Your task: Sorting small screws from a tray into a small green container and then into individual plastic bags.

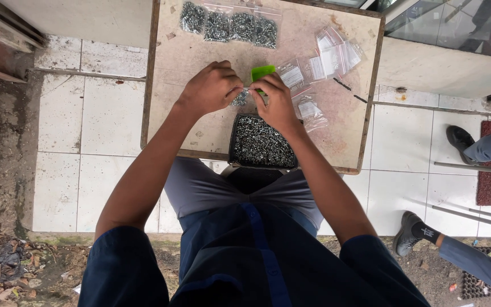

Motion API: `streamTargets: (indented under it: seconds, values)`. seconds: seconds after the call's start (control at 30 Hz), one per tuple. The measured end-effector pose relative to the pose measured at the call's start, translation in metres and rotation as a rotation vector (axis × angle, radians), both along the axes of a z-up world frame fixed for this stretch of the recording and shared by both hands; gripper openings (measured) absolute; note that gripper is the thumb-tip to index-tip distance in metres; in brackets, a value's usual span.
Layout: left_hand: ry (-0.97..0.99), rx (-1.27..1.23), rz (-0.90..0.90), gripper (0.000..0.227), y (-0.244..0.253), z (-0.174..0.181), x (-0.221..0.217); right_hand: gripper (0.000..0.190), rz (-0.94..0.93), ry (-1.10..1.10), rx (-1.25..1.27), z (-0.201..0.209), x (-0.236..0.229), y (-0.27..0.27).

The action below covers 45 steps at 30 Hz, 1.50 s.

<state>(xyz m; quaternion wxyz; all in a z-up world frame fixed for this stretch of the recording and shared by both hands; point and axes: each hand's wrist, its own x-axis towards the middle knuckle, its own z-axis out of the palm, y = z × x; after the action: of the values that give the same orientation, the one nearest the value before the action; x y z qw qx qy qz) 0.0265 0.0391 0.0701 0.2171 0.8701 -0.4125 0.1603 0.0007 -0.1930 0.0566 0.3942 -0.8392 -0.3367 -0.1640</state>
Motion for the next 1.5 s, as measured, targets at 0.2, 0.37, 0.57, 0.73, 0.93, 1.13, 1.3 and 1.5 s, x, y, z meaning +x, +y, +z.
streamTargets:
  seconds: [0.2,0.37,0.57,0.73,0.93,1.13,1.3,1.5]
  values:
    - [-0.077,0.036,0.021,0.01,0.027,0.001,-0.002,0.006,-0.026,-0.007,0.067,0.017,-0.014,0.009]
    - [-0.125,0.087,-0.004,0.012,0.029,0.008,-0.007,0.008,-0.053,-0.04,0.029,0.015,-0.017,0.008]
    - [-0.175,0.112,-0.039,0.014,0.027,0.016,-0.013,0.005,-0.044,-0.084,0.051,0.024,-0.018,0.008]
    - [-0.187,0.119,-0.048,0.015,0.022,0.021,-0.017,0.007,-0.009,-0.126,0.122,0.019,-0.019,0.006]
    - [-0.085,0.075,-0.026,0.004,0.018,0.027,-0.013,0.007,-0.001,-0.119,0.163,0.017,-0.016,0.003]
    - [-0.053,0.077,0.001,0.005,0.026,0.015,-0.014,0.01,-0.025,-0.069,0.218,0.005,-0.012,0.003]
    - [-0.028,0.077,0.003,0.004,0.023,0.026,-0.017,0.012,-0.04,-0.045,0.225,0.005,-0.01,0.001]
    - [-0.033,0.059,0.0,0.007,0.019,0.019,-0.014,0.013,-0.014,-0.04,0.22,0.018,-0.014,0.001]
